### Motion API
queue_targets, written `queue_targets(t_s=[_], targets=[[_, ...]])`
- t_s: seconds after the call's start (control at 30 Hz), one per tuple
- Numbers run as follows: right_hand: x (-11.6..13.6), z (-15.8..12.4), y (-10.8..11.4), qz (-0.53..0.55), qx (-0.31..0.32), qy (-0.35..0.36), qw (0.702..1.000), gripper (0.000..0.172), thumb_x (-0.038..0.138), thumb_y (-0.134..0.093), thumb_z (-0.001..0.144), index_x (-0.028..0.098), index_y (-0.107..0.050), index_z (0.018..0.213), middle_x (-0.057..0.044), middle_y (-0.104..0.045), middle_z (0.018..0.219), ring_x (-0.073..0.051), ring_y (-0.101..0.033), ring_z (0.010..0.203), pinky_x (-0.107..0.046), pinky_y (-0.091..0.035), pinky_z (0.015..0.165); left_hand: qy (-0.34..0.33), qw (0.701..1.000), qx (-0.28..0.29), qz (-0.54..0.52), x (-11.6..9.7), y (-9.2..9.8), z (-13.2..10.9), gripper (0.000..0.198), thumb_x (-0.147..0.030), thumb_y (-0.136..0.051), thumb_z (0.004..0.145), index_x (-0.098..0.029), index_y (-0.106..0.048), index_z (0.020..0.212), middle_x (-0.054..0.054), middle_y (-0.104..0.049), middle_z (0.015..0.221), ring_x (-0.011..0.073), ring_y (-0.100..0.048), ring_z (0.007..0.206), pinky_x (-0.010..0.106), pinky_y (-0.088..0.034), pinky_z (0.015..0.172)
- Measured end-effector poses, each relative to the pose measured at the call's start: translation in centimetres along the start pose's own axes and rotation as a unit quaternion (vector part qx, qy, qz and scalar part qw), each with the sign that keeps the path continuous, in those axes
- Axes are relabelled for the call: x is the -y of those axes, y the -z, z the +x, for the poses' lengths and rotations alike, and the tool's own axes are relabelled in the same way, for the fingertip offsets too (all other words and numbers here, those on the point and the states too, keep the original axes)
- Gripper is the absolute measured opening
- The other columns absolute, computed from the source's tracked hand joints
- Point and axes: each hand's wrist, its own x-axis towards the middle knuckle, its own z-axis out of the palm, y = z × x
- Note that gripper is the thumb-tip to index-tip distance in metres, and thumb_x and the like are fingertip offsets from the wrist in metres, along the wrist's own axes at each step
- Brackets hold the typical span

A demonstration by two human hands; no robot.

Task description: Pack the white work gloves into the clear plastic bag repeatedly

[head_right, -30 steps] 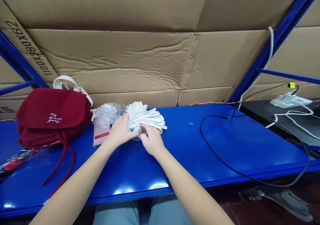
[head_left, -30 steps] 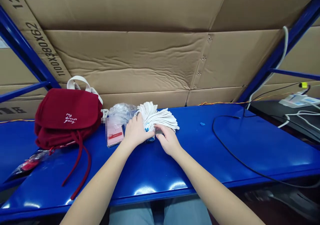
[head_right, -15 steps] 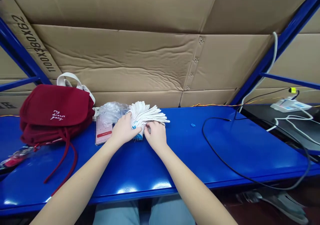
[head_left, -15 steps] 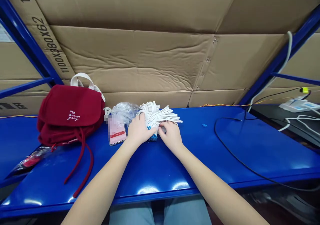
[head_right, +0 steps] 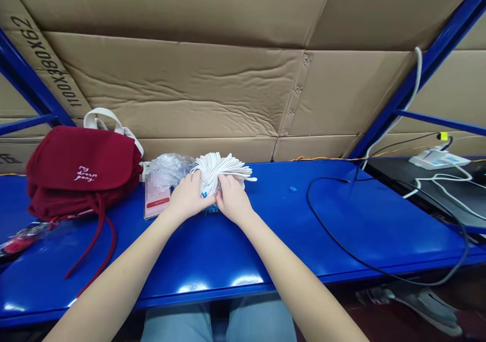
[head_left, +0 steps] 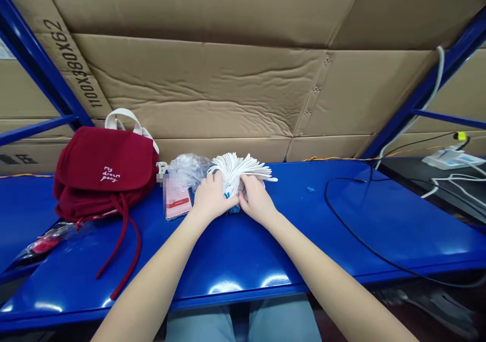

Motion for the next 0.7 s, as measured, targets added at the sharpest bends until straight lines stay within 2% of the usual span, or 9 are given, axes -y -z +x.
queue_targets(t_s=[0.13, 0.2, 0.27, 0.33, 0.4, 0.5, 0.57, 0.63, 0.7], targets=[[-0.2, -0.1, 0.1, 0.007, 0.014, 0.022, 1.000, 0.061, 0.015, -0.044, 0.080, 0.015, -0.032, 0.139, -0.015, -0.051, 0.112, -0.026, -0.050, 0.100, -0.039, -0.046, 0.083, -0.013, 1.000, 0.006, 0.006, 0.0, 0.0, -0.1, 0.075, -0.054, -0.058, 0.066, -0.013, -0.038, 0.125, 0.017, -0.053, 0.113, 0.0355, -0.053, 0.103, 0.039, -0.041, 0.082], [-0.3, -0.2, 0.0, 0.012, -0.008, 0.001, 1.000, 0.053, 0.017, -0.045, 0.080, 0.014, -0.040, 0.132, -0.014, -0.052, 0.110, -0.026, -0.051, 0.100, -0.038, -0.047, 0.080, -0.009, 1.000, 0.002, 0.011, -0.1, 0.0, -0.2, 0.075, -0.055, -0.057, 0.066, -0.012, -0.039, 0.125, 0.017, -0.053, 0.113, 0.0352, -0.053, 0.102, 0.039, -0.042, 0.081], [-0.3, -0.3, -0.2, 0.014, -0.028, -0.031, 0.999, 0.033, 0.021, -0.047, 0.080, 0.014, -0.053, 0.112, -0.012, -0.054, 0.101, -0.025, -0.053, 0.094, -0.037, -0.048, 0.076, -0.003, 1.000, -0.003, 0.014, -0.2, -0.1, -0.2, 0.074, -0.056, -0.056, 0.068, -0.013, -0.039, 0.125, 0.016, -0.054, 0.113, 0.0348, -0.053, 0.102, 0.038, -0.042, 0.081], [-0.4, -0.4, -0.2, 0.021, -0.037, -0.049, 0.998, 0.016, 0.023, -0.048, 0.081, 0.017, -0.058, 0.091, -0.010, -0.055, 0.090, -0.023, -0.054, 0.086, -0.035, -0.047, 0.073, -0.001, 1.000, -0.006, 0.014, -0.2, 0.0, -0.3, 0.072, -0.056, -0.053, 0.070, -0.013, -0.038, 0.126, 0.016, -0.054, 0.114, 0.0343, -0.053, 0.104, 0.038, -0.041, 0.082], [-0.4, -0.5, -0.2, 0.045, -0.049, -0.041, 0.997, 0.013, 0.023, -0.049, 0.081, 0.018, -0.058, 0.088, -0.009, -0.055, 0.090, -0.022, -0.054, 0.087, -0.034, -0.047, 0.076, -0.008, 1.000, -0.005, 0.013, -0.1, 0.1, -0.4, 0.075, -0.058, -0.053, 0.071, -0.013, -0.036, 0.129, 0.017, -0.053, 0.117, 0.0350, -0.053, 0.106, 0.039, -0.040, 0.085], [-0.5, -0.8, -0.2, 0.092, -0.070, -0.034, 0.993, 0.017, 0.021, -0.050, 0.080, 0.018, -0.059, 0.095, -0.009, -0.057, 0.095, -0.021, -0.055, 0.092, -0.032, -0.046, 0.080, -0.024, 1.000, 0.001, 0.018, -0.1, 0.2, -0.6, 0.094, -0.066, -0.057, 0.063, -0.011, -0.030, 0.135, 0.020, -0.049, 0.126, 0.0389, -0.049, 0.111, 0.043, -0.036, 0.092], [-0.6, -1.0, -0.5, 0.117, -0.044, -0.074, 0.989, 0.012, 0.019, -0.052, 0.076, 0.019, -0.060, 0.086, -0.007, -0.059, 0.088, -0.020, -0.056, 0.085, -0.031, -0.046, 0.075, -0.024, 0.999, 0.001, 0.028, -0.2, 0.1, -0.6, 0.104, -0.066, -0.061, 0.058, -0.010, -0.027, 0.138, 0.021, -0.047, 0.128, 0.0403, -0.048, 0.112, 0.045, -0.034, 0.095], [-0.6, -1.1, -0.9, 0.139, -0.001, -0.129, 0.982, 0.005, 0.018, -0.053, 0.073, 0.019, -0.058, 0.073, -0.003, -0.061, 0.074, -0.017, -0.056, 0.071, -0.028, -0.046, 0.066, -0.018, 0.999, 0.001, 0.034, -0.3, 0.0, -0.6, 0.103, -0.060, -0.063, 0.059, -0.008, -0.025, 0.138, 0.021, -0.048, 0.127, 0.0396, -0.048, 0.112, 0.044, -0.035, 0.094], [-0.6, -1.1, -1.3, 0.154, 0.028, -0.162, 0.974, 0.006, 0.017, -0.053, 0.071, 0.019, -0.057, 0.067, -0.001, -0.060, 0.064, -0.015, -0.055, 0.061, -0.026, -0.044, 0.060, -0.012, 0.999, 0.008, 0.030, -0.2, -0.2, -0.5, 0.099, -0.055, -0.063, 0.060, -0.008, -0.025, 0.139, 0.021, -0.049, 0.125, 0.0390, -0.049, 0.111, 0.042, -0.037, 0.091]])
